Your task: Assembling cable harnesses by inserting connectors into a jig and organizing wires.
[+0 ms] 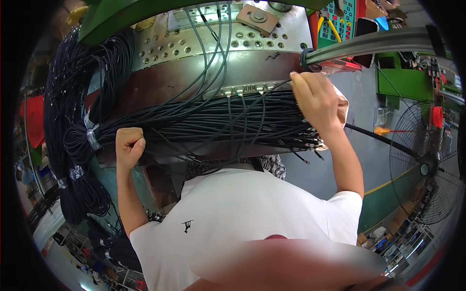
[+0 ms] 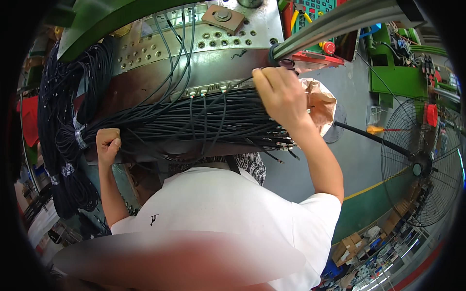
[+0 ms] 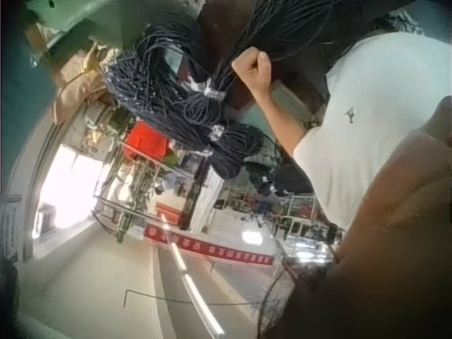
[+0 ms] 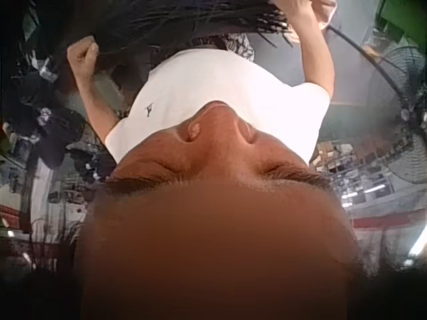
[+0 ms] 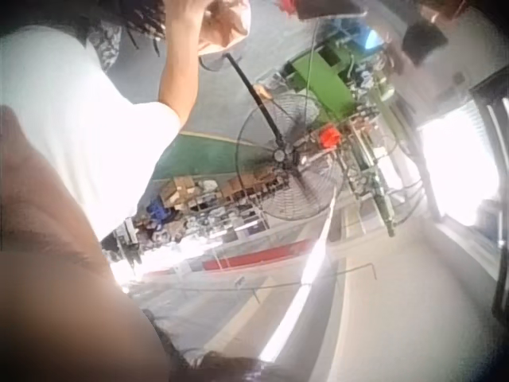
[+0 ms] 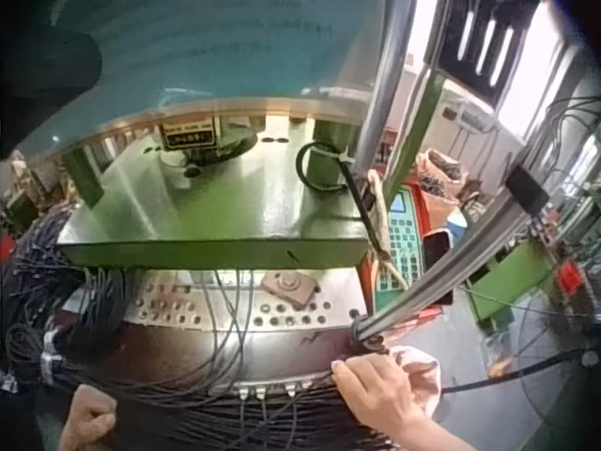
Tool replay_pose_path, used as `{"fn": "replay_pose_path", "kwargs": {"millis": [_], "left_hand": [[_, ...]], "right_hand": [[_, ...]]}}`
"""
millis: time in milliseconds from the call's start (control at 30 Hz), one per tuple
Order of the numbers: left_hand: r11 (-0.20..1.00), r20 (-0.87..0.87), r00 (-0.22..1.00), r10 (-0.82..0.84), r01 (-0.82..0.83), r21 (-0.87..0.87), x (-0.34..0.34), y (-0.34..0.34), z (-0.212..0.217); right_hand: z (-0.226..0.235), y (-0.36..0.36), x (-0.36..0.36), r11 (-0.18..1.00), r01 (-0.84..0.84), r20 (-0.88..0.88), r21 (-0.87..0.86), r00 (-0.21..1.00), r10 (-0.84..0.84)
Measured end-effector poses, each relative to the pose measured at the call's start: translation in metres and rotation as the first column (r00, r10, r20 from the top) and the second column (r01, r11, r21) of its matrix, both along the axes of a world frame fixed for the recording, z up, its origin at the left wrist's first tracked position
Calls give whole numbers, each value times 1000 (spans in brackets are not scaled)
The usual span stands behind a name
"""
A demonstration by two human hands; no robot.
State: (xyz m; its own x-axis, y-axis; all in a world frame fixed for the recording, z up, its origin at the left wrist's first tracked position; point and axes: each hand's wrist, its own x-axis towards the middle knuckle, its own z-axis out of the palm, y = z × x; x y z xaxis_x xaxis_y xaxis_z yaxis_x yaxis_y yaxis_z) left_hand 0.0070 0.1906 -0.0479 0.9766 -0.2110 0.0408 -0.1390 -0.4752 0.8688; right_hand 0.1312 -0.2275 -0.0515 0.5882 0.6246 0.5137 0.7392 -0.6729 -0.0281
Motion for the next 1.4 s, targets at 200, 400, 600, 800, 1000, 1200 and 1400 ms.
{"fn": "replay_pose_path", "kwargs": {"millis": [200, 400, 600, 800, 1000, 1200, 1400], "left_hand": [[1000, -38, 999, 6, -5, 28, 1, -9, 10], [971, 173, 985, 29, -69, 230, 10, -41, 38], [980, -9, 980, 197, -197, -26, 101, -62, 33], [495, -531, 803, -271, -357, -792, 187, -135, -20], [418, -537, 789, -299, -398, -817, 177, -150, 1], [373, -611, 727, -313, -498, -783, 125, -134, 30], [324, -643, 666, -378, -556, -766, 72, -134, 35]], "right_hand": [[-6, 24, -1, 975, -59, -340, 215, 931, 131], [-12, 26, -2, 982, -62, -381, 179, 916, 128], [3, 22, 6, 982, -13, -630, 189, 765, 131], [25, 91, 105, 960, 122, -626, 250, 777, 65], [-49, 90, 218, 868, 418, -659, 268, 737, -151], [2, 115, 137, 925, 91, -383, 368, 922, 61], [-7, 143, 99, 931, 210, -620, 298, 784, 21]]}}
